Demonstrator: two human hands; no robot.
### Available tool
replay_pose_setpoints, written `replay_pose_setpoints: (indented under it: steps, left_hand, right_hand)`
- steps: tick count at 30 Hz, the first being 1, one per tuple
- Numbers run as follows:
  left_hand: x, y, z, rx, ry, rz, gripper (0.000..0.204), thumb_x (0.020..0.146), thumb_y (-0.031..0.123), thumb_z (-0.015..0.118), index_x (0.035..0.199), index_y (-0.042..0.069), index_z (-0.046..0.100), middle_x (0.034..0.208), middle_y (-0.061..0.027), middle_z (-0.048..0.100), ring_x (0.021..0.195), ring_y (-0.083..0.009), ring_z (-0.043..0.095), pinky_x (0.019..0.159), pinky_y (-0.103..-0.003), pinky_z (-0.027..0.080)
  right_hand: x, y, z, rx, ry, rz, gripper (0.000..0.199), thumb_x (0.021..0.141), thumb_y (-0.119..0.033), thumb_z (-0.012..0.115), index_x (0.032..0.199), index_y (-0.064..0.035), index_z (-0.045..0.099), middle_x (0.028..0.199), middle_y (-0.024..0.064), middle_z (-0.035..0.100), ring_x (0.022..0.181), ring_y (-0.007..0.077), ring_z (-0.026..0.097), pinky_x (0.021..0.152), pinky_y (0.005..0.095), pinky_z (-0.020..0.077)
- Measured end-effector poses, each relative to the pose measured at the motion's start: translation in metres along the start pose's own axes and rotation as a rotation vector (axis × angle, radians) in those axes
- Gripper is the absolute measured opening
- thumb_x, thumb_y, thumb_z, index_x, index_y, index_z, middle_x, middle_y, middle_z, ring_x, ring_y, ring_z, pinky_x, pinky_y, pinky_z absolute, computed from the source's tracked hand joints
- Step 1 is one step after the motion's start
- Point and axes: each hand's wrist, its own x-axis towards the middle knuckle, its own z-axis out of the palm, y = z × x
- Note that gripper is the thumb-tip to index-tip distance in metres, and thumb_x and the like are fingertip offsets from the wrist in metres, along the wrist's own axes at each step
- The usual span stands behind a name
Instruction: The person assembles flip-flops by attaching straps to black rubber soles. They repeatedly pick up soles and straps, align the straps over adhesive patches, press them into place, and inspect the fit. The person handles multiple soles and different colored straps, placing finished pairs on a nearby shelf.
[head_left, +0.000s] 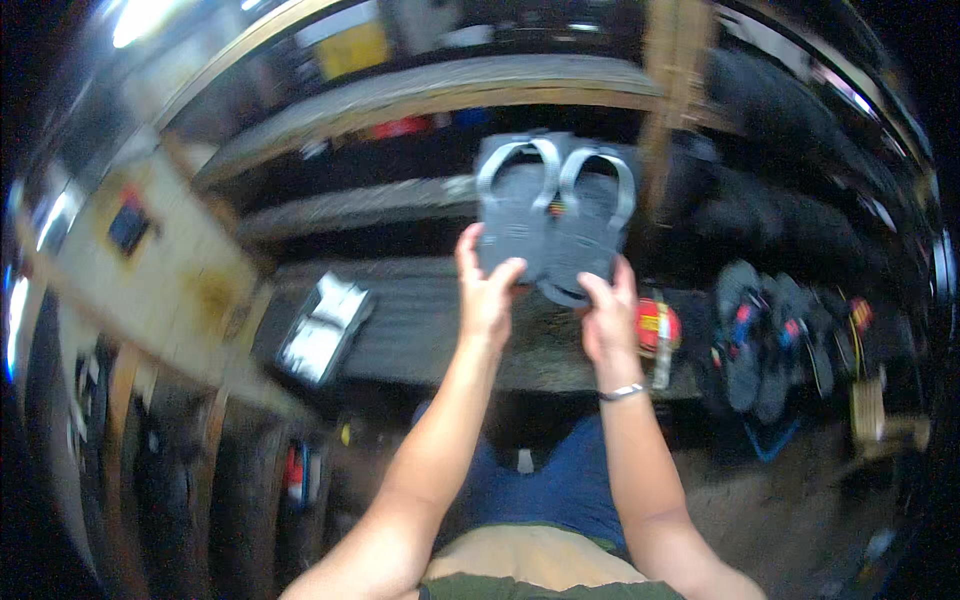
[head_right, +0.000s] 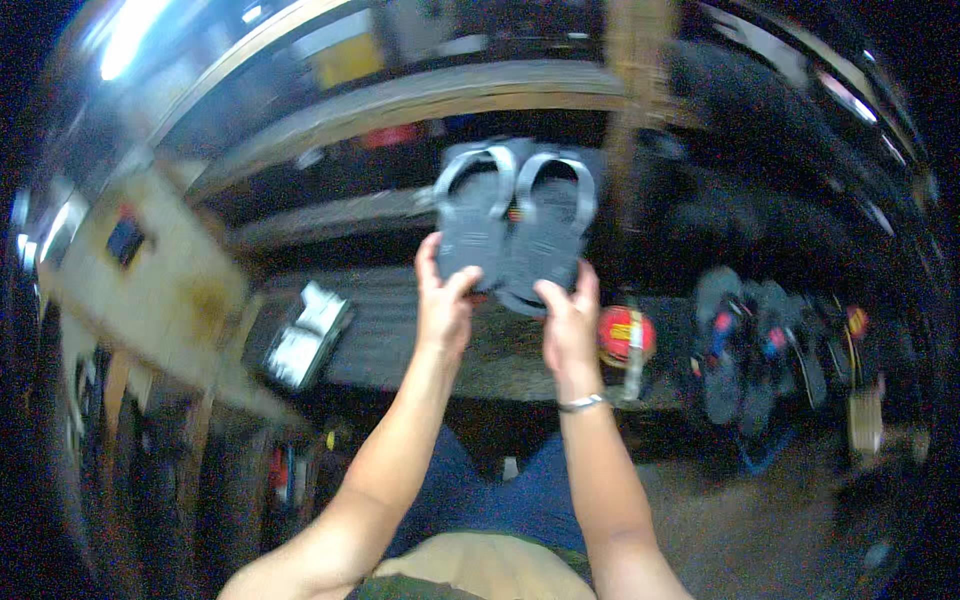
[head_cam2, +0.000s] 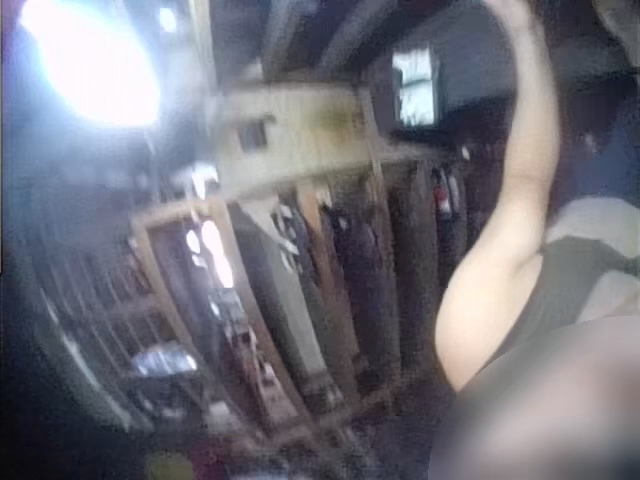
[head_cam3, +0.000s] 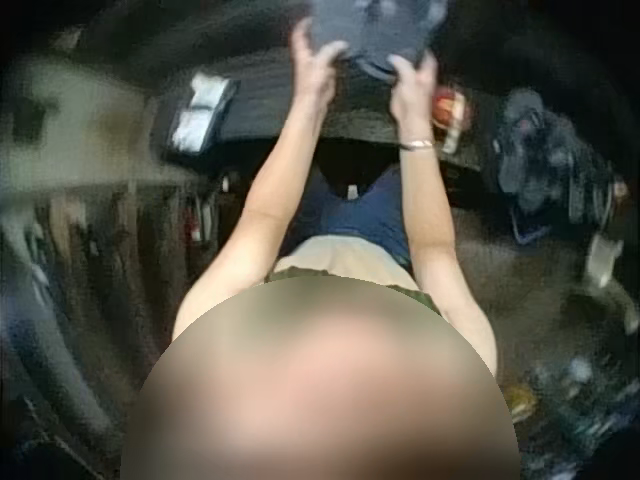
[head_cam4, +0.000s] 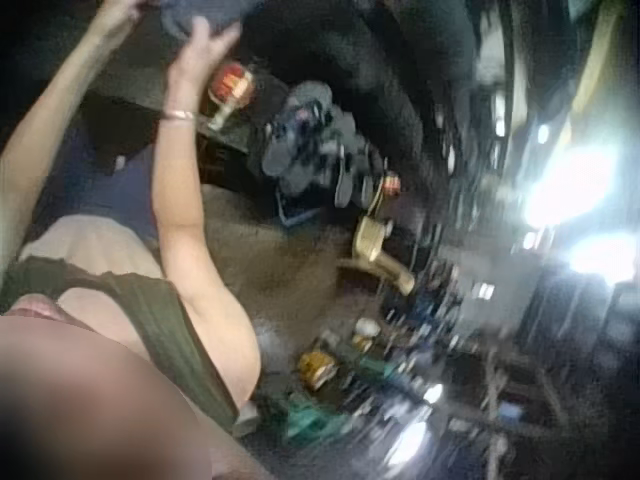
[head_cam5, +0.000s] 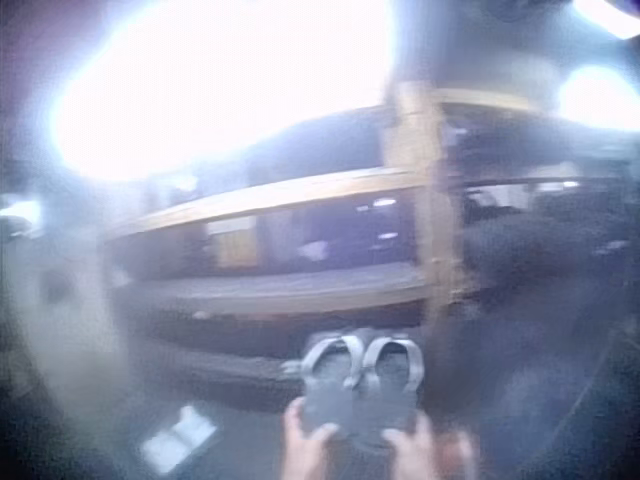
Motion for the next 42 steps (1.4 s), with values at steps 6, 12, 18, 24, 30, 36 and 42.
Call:
replay_pose_setpoints:
  steps: [6, 12, 18, 24, 30, 36, 42]
  left_hand:
    - [-0.112, 0.085, -0.091, 0.435, -0.037, 0.215, 0.088, 0.085, 0.007, 0.077, 0.16, 0.007, 0.031, 0.156, -0.013, 0.041, 0.146, -0.026, 0.038, 0.122, -0.038, 0.029]
    - [-0.316, 0.178, -0.157, 0.706, 0.187, 0.68, 0.081, 0.086, -0.002, 0.075, 0.151, 0.019, 0.031, 0.14, -0.0165, 0.051, 0.122, -0.0281, 0.058, 0.109, -0.049, 0.045]
    - [-0.455, 0.27, -0.211, 1.242, 0.664, 0.977, 0.084, 0.09, 0.017, 0.076, 0.146, 0.02, 0.012, 0.145, -0.0213, 0.04, 0.126, -0.0316, 0.048, 0.109, -0.049, 0.042]
    - [-0.513, 0.321, -0.259, 1.075, 1.19, 1.043, 0.093, 0.088, 0.032, 0.077, 0.157, 0.013, 0.017, 0.147, -0.017, 0.041, 0.131, -0.0296, 0.044, 0.115, -0.048, 0.036]
    - [-0.547, 0.365, -0.248, 1.203, 1.146, 1.259, 0.096, 0.089, 0.066, 0.068, 0.152, 0.0, 0.037, 0.15, -0.0189, 0.045, 0.137, -0.0331, 0.047, 0.117, -0.05, 0.037]
    - [-0.564, 0.495, -0.257, 0.879, 1.127, 1.252, 0.064, 0.102, 0.05, 0.05, 0.141, 0.0, 0.059, 0.143, -0.0182, 0.056, 0.111, -0.0259, 0.065, 0.067, -0.03, 0.06]
    - [-0.513, 0.567, -0.273, 1.076, 1.415, 0.854, 0.051, 0.1, 0.052, 0.062, 0.134, 0.016, 0.069, 0.101, -0.006, 0.068, 0.044, -0.0083, 0.048, 0.038, -0.023, 0.042]
  right_hand:
    - [-0.122, 0.003, 0.034, 0.097, -0.231, 0.166, 0.086, 0.088, 0.0, 0.069, 0.162, -0.0029, 0.024, 0.152, 0.0156, 0.048, 0.137, 0.0316, 0.053, 0.118, 0.0462, 0.0409]
    - [-0.218, 0.006, 0.128, 0.276, -0.709, 0.49, 0.107, 0.076, -0.001, 0.075, 0.165, -0.003, 0.016, 0.157, 0.0158, 0.042, 0.142, 0.0311, 0.046, 0.121, 0.0447, 0.0347]
    - [-0.311, 0.024, 0.286, 0.457, -1.338, 0.742, 0.107, 0.078, -0.007, 0.082, 0.166, -0.0034, 0.021, 0.166, 0.0127, 0.033, 0.154, 0.0265, 0.031, 0.125, 0.0399, 0.0238]
    - [-0.407, 0.026, 0.396, 0.362, -1.644, 0.748, 0.092, 0.092, -0.008, 0.075, 0.167, -0.0085, 0.021, 0.147, 0.0088, 0.056, 0.13, 0.0185, 0.056, 0.112, 0.0346, 0.0418]
    - [-0.464, -0.011, 0.406, 0.287, -1.571, 0.738, 0.085, 0.096, -0.013, 0.073, 0.163, 0.004, 0.024, 0.147, 0.0122, 0.057, 0.133, 0.02, 0.055, 0.116, 0.0367, 0.04]
    - [-0.497, -0.059, 0.482, 0.447, -1.556, 0.59, 0.043, 0.104, -0.029, 0.064, 0.135, 0.0007, 0.058, 0.115, 0.0128, 0.069, 0.089, 0.0208, 0.071, 0.069, 0.0334, 0.0626]
    - [-0.498, -0.024, 0.579, 0.309, -1.495, 0.74, 0.048, 0.106, -0.032, 0.06, 0.132, 0.0082, 0.055, 0.115, 0.0214, 0.068, 0.077, 0.029, 0.073, 0.066, 0.0362, 0.0683]
